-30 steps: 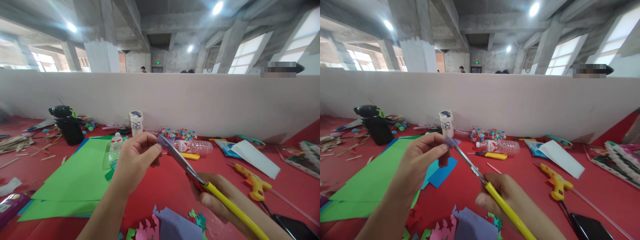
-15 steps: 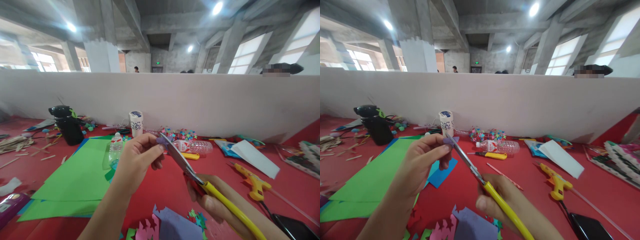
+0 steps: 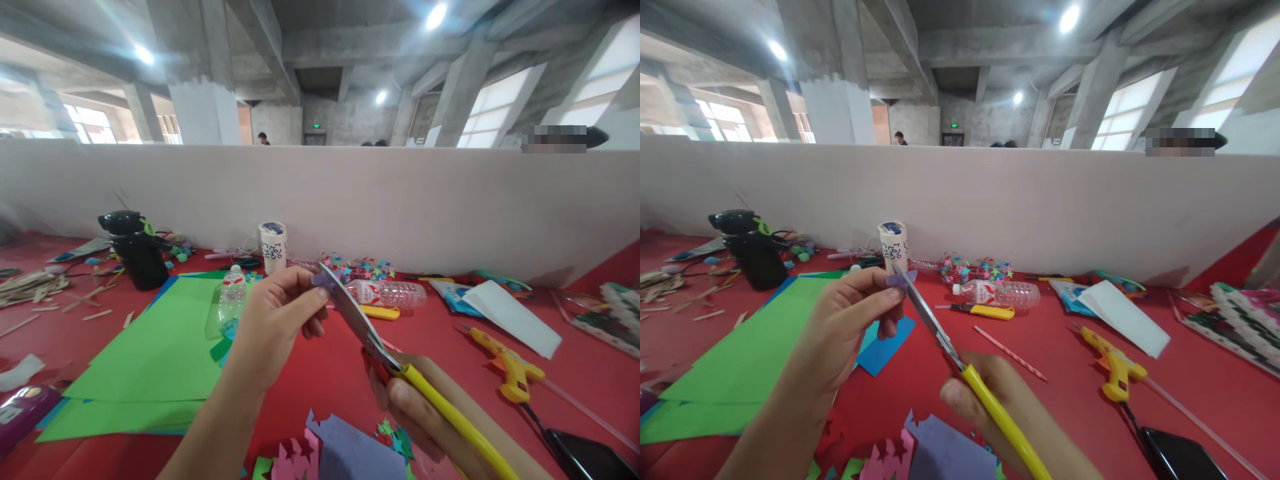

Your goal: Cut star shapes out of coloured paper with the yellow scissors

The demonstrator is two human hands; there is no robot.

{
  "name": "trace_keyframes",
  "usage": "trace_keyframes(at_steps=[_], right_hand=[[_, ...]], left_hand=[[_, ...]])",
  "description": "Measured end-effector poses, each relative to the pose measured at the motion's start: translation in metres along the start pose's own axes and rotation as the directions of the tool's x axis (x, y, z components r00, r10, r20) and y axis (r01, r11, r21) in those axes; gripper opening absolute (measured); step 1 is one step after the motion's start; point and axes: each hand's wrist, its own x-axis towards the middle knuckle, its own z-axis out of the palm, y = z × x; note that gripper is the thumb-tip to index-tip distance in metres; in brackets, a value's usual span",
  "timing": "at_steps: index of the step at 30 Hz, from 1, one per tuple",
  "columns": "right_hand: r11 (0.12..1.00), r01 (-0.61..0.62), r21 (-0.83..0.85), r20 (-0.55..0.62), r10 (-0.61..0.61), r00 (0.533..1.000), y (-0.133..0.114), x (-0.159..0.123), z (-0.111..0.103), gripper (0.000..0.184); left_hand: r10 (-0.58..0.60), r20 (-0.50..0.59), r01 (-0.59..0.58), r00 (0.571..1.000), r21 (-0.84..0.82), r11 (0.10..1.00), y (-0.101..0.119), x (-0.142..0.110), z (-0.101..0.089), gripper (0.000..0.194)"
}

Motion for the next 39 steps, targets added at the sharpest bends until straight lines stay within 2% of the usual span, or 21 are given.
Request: trace_keyframes(at_steps=[4, 8, 17, 22, 27, 31, 34, 37, 39], right_hand=[[0.999, 0.013, -0.038, -0.028, -0.014, 1.0, 0.003, 0.002, 0.004, 0.055], [1.0, 0.009, -0.002, -0.065, -0.009, 0.998, 0.004, 0.003, 0.008, 0.053], [0.999, -0.05, -0.008, -0.114, 0.048, 0.992, 0.002, 0.001, 0.012, 0.035], [0.999, -0.038, -0.025, -0.139, 0.034, 0.99, -0.004, 0.0, 0.013, 0.036], [0.996, -0.05, -0.071, -0.112, 0.042, 0.993, -0.003, 0.005, 0.01, 0.039], [0.995, -0.079, -0.064, -0.067, 0.075, 0.995, -0.002, 0.008, 0.008, 0.042], [0.998, -0.055, -0.026, -0.087, 0.053, 0.995, -0.005, 0.006, 0.008, 0.042], [0.999, -0.033, 0.008, -0.18, 0.034, 0.983, -0.004, 0.006, 0.006, 0.041], [0.999, -0.041, 0.016, -0.218, 0.043, 0.975, 0.0, 0.009, 0.003, 0.039]], left_hand=[[0.003, 0.007, -0.002, 1.0, -0.021, 1.0, -0.001, 0.0, 0.0, 0.006], [-0.003, 0.013, 0.004, 1.0, -0.047, 0.999, 0.0, 0.0, 0.0, 0.007], [-0.014, 0.016, 0.015, 1.0, -0.079, 0.997, 0.001, 0.0, 0.0, 0.007], [-0.026, 0.017, 0.027, 1.0, -0.081, 0.996, 0.001, -0.001, 0.001, 0.007], [-0.044, 0.029, 0.047, 0.999, -0.098, 0.994, 0.002, -0.001, 0.0, 0.008], [-0.059, 0.045, 0.065, 0.997, -0.138, 0.988, 0.003, -0.001, -0.001, 0.009], [-0.069, 0.06, 0.076, 0.996, -0.12, 0.99, 0.004, -0.001, -0.004, 0.009], [-0.142, 0.158, 0.143, 0.977, 0.006, 0.99, 0.002, -0.002, -0.005, 0.009], [-0.246, 0.299, 0.204, 0.922, 0.165, 0.965, -0.002, -0.002, -0.003, 0.007]])
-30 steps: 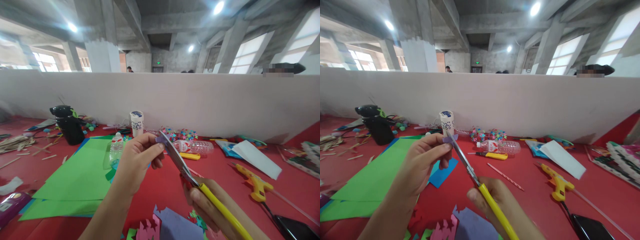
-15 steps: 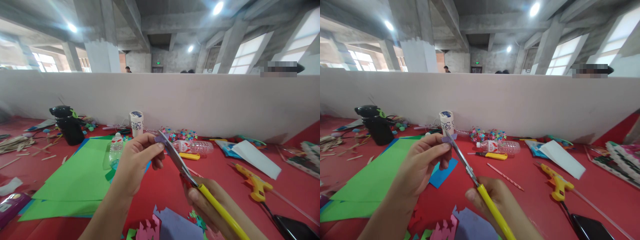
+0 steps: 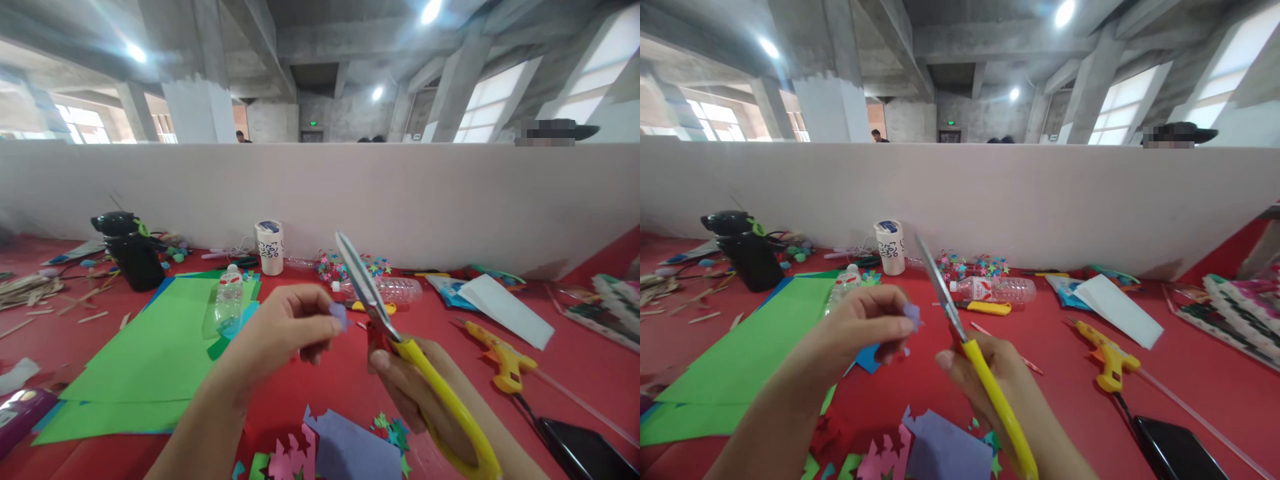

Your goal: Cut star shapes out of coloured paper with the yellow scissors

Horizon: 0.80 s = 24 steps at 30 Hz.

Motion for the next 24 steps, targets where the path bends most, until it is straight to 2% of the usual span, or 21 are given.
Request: trace_keyframes(at_steps=[3, 4, 6, 8, 10, 14, 19, 24], right_hand=[[0.996, -0.011, 0.092, 0.004, 0.01, 1.0, 0.006, 0.008, -0.004, 0.035], [0.99, -0.019, 0.139, 0.02, 0.017, 1.0, 0.007, 0.01, -0.005, 0.031], [0.992, -0.03, 0.121, 0.085, 0.02, 0.996, 0.006, 0.011, -0.006, 0.025], [0.992, -0.096, 0.082, 0.064, 0.091, 0.994, 0.002, 0.01, -0.006, 0.017], [0.986, -0.118, 0.118, 0.021, 0.117, 0.993, -0.002, 0.008, -0.006, 0.013], [0.982, -0.135, 0.13, 0.017, 0.134, 0.991, -0.004, 0.007, -0.005, 0.013], [0.983, 0.061, 0.173, -0.092, -0.045, 0.995, 0.009, 0.009, -0.004, 0.025], [0.976, 0.113, 0.187, -0.113, -0.093, 0.989, 0.014, 0.009, -0.007, 0.032]], left_hand=[[-0.118, 0.182, 0.085, 0.976, 0.179, 0.98, -0.008, 0.003, 0.008, 0.006], [-0.135, 0.21, 0.09, 0.968, 0.21, 0.974, -0.01, 0.003, 0.01, 0.007], [-0.145, 0.236, 0.085, 0.961, 0.248, 0.965, -0.014, 0.004, 0.015, 0.008], [-0.145, 0.251, 0.075, 0.957, 0.27, 0.96, -0.015, 0.004, 0.018, 0.009], [-0.124, 0.236, 0.058, 0.964, 0.27, 0.961, -0.015, 0.005, 0.018, 0.008], [-0.076, 0.142, 0.046, 0.987, 0.204, 0.978, -0.013, 0.008, 0.018, 0.006], [-0.092, 0.115, 0.074, 0.989, 0.156, 0.985, -0.013, 0.009, 0.022, 0.004], [-0.054, 0.086, 0.054, 0.995, -0.002, 0.999, -0.015, 0.011, 0.027, 0.003]])
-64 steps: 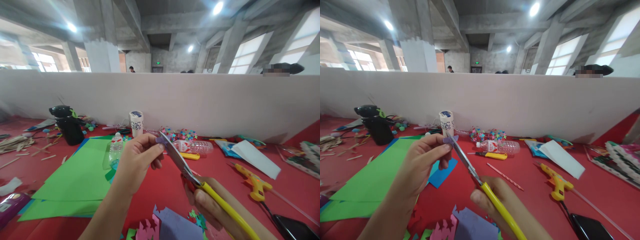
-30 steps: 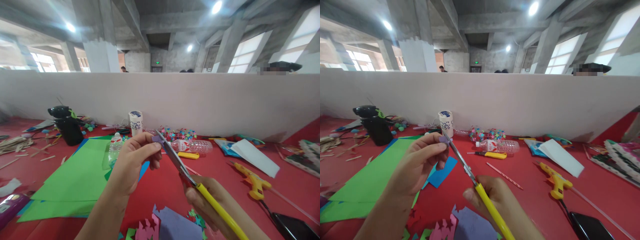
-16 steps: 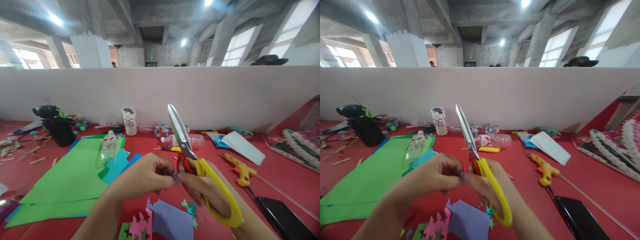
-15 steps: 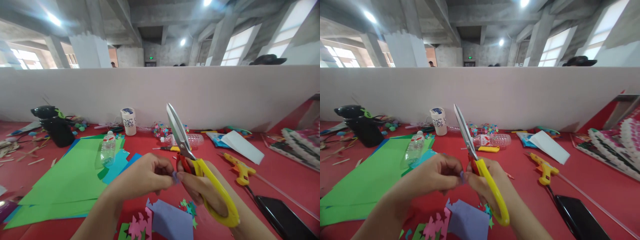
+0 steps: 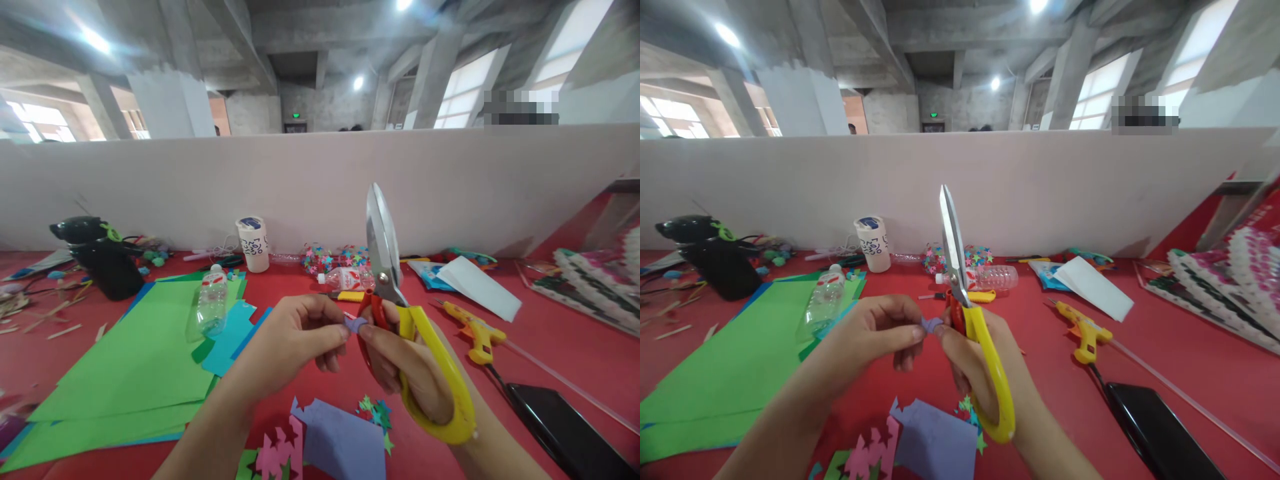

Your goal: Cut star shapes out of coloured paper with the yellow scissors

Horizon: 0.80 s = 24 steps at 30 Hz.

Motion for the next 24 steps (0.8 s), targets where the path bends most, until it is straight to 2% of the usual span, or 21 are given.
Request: trace_keyframes(at_steps=[6, 9, 11, 13, 16, 18, 21, 24], right_hand=[[0.997, 0.042, 0.06, -0.067, -0.038, 0.997, 0.002, -0.002, 0.004, 0.031], [0.997, 0.049, 0.059, -0.064, -0.045, 0.997, 0.0, -0.002, 0.002, 0.04], [0.999, 0.04, 0.035, 0.003, -0.04, 0.999, -0.005, -0.002, -0.002, 0.043], [0.998, 0.018, -0.057, 0.1, -0.012, 0.995, -0.011, -0.003, -0.006, 0.048], [0.956, -0.03, -0.291, 0.197, 0.091, 0.976, -0.019, -0.004, -0.008, 0.051], [0.941, -0.051, -0.335, 0.235, 0.136, 0.962, -0.023, -0.006, -0.005, 0.053], [0.953, -0.057, -0.298, 0.279, 0.144, 0.949, -0.025, -0.008, 0.001, 0.059], [0.951, -0.047, -0.306, 0.31, 0.146, 0.939, -0.025, -0.009, 0.004, 0.064]], left_hand=[[0.018, 0.001, -0.017, 1.0, -0.149, 0.989, -0.005, 0.004, 0.007, 0.007], [0.031, -0.029, -0.036, 0.999, -0.174, 0.984, -0.006, 0.005, 0.006, 0.009], [0.06, -0.098, -0.077, 0.993, -0.178, 0.981, -0.003, 0.004, 0.0, 0.01], [0.099, -0.207, -0.136, 0.973, -0.173, 0.975, 0.002, 0.002, -0.008, 0.009], [0.171, -0.354, -0.227, 0.92, -0.122, 0.966, 0.012, -0.004, -0.019, 0.009], [0.199, -0.435, -0.269, 0.878, -0.104, 0.958, 0.017, -0.008, -0.024, 0.008], [0.221, -0.494, -0.3, 0.841, -0.086, 0.95, 0.021, -0.011, -0.028, 0.007], [0.241, -0.48, -0.316, 0.844, -0.081, 0.945, 0.02, -0.011, -0.028, 0.007]])
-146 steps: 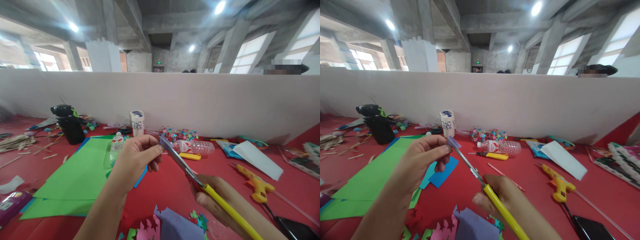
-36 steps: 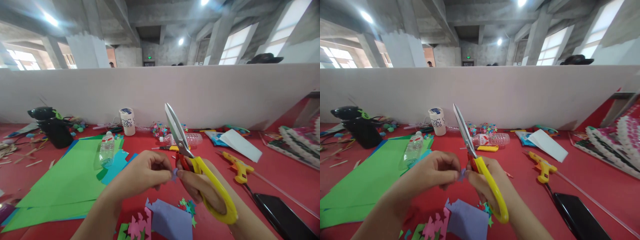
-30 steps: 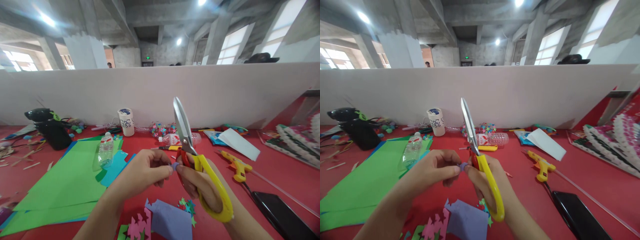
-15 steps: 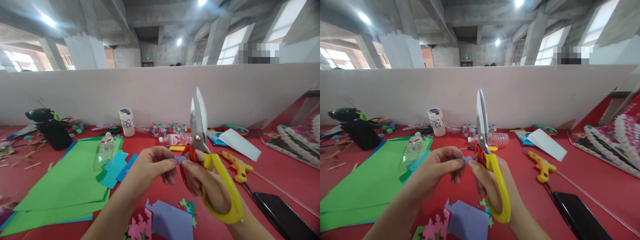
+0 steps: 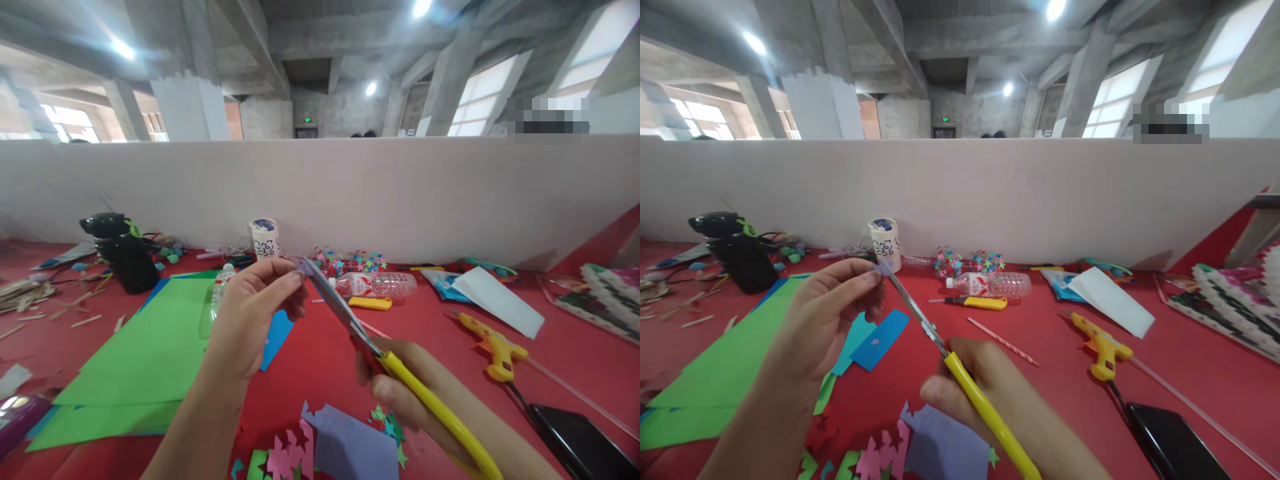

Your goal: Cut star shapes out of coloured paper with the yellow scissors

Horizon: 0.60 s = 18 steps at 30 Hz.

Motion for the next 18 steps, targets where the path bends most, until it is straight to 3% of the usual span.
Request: trace_keyframes(at_steps=[18], right_hand=[[0.999, 0.021, -0.028, -0.001, -0.021, 1.0, 0.0029, 0.0014, 0.0021, 0.062]], left_hand=[[0.022, 0.061, -0.022, 0.998, -0.008, 1.0, -0.0029, 0.0012, -0.0012, 0.007]])
